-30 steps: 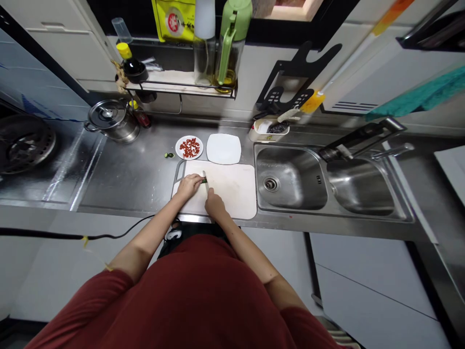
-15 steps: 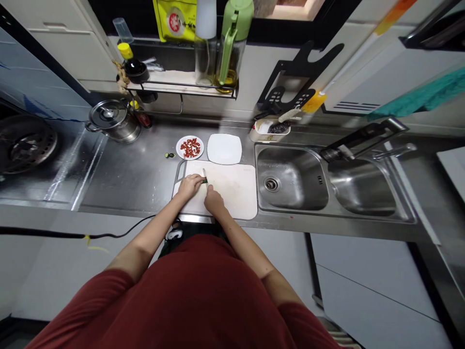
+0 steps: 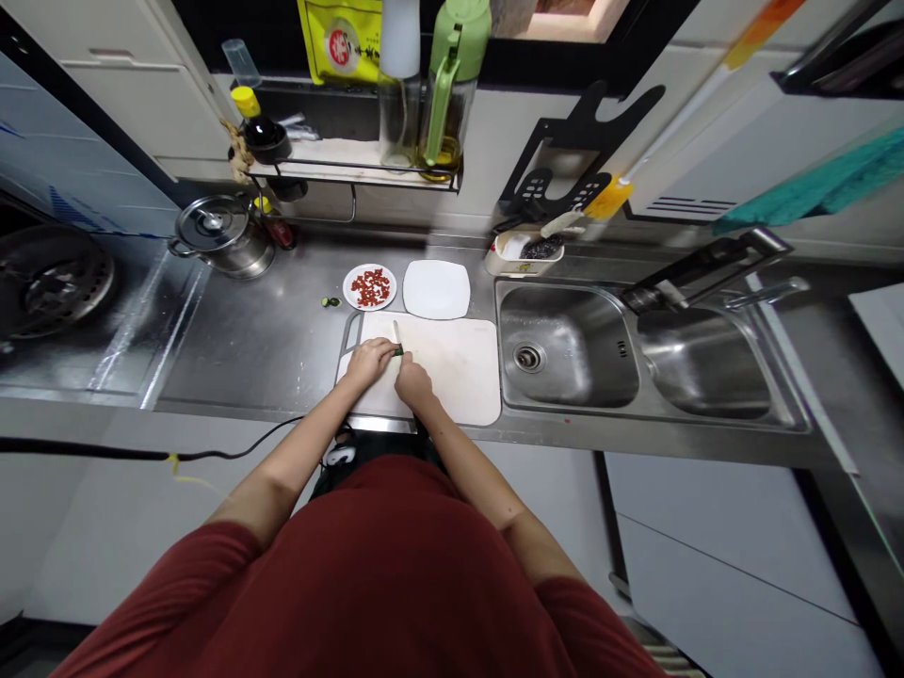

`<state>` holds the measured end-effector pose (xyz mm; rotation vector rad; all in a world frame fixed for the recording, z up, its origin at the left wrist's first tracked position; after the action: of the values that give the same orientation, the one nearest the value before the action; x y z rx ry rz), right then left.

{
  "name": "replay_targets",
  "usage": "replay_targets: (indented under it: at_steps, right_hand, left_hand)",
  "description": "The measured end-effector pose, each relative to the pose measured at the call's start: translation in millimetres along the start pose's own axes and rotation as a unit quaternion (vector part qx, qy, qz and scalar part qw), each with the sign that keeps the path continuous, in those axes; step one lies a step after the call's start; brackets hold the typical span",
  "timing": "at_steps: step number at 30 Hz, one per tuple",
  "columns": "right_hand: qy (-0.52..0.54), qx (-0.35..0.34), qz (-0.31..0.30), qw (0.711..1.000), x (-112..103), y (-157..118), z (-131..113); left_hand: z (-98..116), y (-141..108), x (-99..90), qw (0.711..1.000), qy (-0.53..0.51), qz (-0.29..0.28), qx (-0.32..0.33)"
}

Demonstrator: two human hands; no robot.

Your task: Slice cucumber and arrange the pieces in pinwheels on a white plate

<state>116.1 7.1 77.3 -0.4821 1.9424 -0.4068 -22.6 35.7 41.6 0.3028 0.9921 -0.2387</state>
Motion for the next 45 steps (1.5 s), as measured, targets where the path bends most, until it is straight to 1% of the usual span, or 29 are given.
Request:
replay_targets:
  at_steps: [6, 9, 16, 23, 29, 31, 34, 37, 41, 45]
  right_hand:
    - [-0.013, 0.030, -0.043, 0.999, 5.2, -24.0, 9.0]
    - [-0.017, 0.034, -0.050, 0.998, 7.2, -28.5, 10.5]
    - [-0.013, 0.018, -0.025, 0.999, 7.2, -18.3, 6.8]
    - [-0.006, 0.012, -0.023, 1.000, 2.9, -9.2, 2.9]
    - [0.003, 0.009, -0.001, 1.000, 0.4, -1.0, -3.6]
    - [0.002, 0.013, -0.003, 1.000, -0.9, -1.6, -5.0]
    - [0.002, 0.022, -0.022, 1.000, -1.4, -9.0, -3.9]
    - [-0.001, 0.034, -0.039, 0.999, 2.6, -21.9, 1.5]
    - [-0.009, 0.036, -0.042, 0.998, 12.3, -37.1, 9.9]
    - [-0.011, 0.038, -0.038, 0.999, 16.0, -39.5, 11.4]
  left_hand:
    - [0.3, 0.2, -0.1, 1.000, 0.012, -0.007, -0.006]
    - [-0.4, 0.3, 0.4, 1.000, 0.014, -0.006, -0.006]
    - [-0.5, 0.2, 0.6, 1.000, 0.013, -0.003, -0.002]
    - [-0.3, 0.3, 0.6, 1.000, 0.008, 0.000, 0.000]
    - [0.6, 0.0, -0.3, 1.000, 0.001, 0.007, 0.004]
    - [1.1, 0.0, -1.1, 1.000, -0.003, 0.008, 0.004]
    - [1.7, 0.0, -1.8, 1.000, -0.002, 0.007, 0.001]
    - [1.8, 0.0, -1.5, 1.000, 0.001, 0.002, -0.001]
    - [1.7, -0.2, -0.4, 1.000, 0.003, 0.005, -0.002]
    - [1.4, -0.3, 0.4, 1.000, 0.004, 0.003, -0.003]
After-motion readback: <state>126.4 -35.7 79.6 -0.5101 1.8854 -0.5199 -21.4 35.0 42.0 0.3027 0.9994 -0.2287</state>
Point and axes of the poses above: each hand's wrist, its own y-axis towards the middle knuckle, its own x-axis out of the palm, z = x × y, the point moved 1 cm from there along y, towards the middle knuckle, and after that the axes turned 2 degrees about x, right-handed, at the moved point
